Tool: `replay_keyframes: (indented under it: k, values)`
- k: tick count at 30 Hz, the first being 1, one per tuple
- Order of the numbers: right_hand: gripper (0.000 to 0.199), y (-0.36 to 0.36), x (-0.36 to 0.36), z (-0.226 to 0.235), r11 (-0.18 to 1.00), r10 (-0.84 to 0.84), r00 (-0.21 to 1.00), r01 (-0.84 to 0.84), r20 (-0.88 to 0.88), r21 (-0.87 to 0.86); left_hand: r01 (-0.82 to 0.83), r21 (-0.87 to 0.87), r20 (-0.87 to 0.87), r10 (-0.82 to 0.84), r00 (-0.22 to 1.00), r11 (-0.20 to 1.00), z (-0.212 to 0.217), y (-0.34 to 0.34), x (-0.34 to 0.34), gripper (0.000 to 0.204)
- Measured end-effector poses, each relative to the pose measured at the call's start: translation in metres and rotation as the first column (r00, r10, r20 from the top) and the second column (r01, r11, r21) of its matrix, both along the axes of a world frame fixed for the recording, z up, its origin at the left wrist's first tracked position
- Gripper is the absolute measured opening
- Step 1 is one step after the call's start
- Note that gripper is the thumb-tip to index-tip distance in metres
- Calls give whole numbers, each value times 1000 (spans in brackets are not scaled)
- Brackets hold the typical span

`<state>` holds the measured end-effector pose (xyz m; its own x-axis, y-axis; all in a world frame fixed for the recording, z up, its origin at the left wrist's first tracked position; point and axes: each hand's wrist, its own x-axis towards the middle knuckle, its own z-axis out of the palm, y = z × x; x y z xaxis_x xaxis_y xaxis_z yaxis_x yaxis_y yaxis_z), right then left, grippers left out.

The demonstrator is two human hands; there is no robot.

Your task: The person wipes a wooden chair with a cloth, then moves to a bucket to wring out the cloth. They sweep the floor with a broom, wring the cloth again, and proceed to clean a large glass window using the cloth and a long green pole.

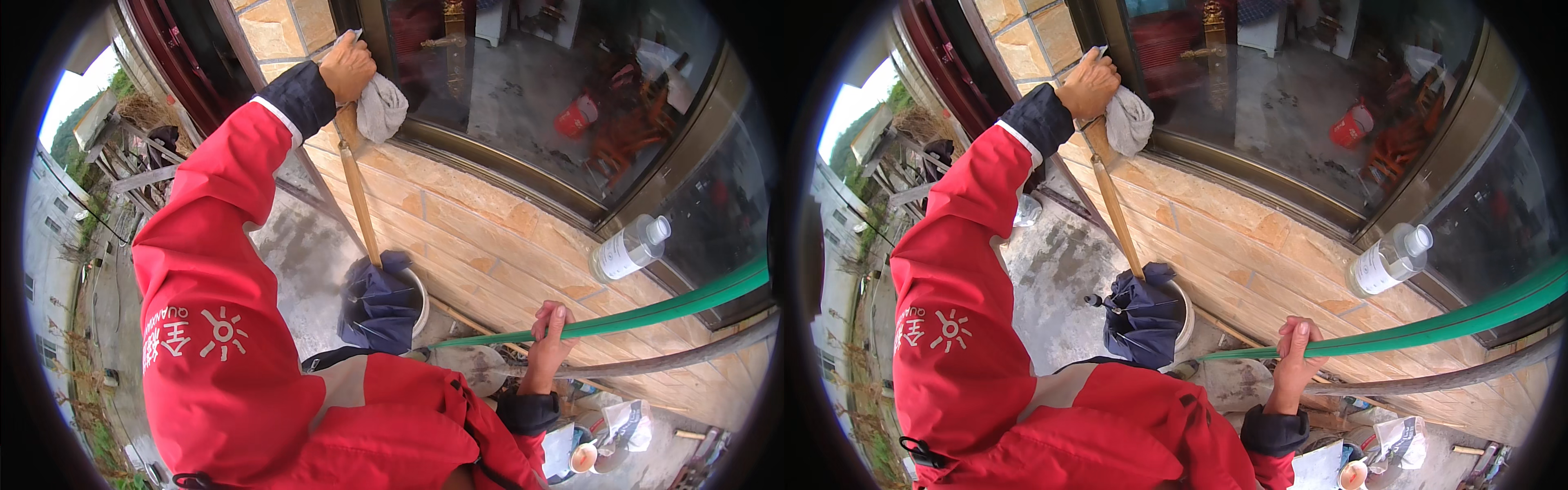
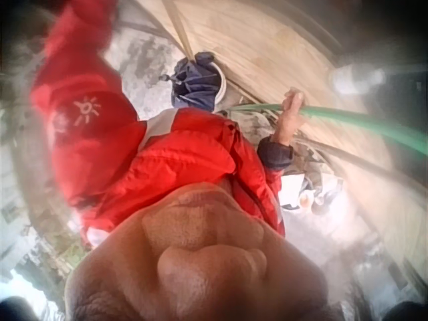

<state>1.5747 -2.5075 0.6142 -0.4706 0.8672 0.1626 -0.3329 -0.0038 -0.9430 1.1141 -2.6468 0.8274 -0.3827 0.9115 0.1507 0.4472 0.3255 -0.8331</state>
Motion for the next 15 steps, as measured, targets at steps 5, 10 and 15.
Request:
replay_keyframes:
  k: [5,10,15]
  values:
    - [30,1,18,0,999,-52,999,52,5,0,103,-23,37,-102,994,994,-58,-2,-9,15]
    - [31,-2,27,2,995,-95,995,96,28,-2,22,-21,255,-16,967,1000,-82,-1,-5,19]
    - [32,-3,29,10,996,-82,996,82,18,29,0,42,392,-16,920,999,-106,-8,-1,25]
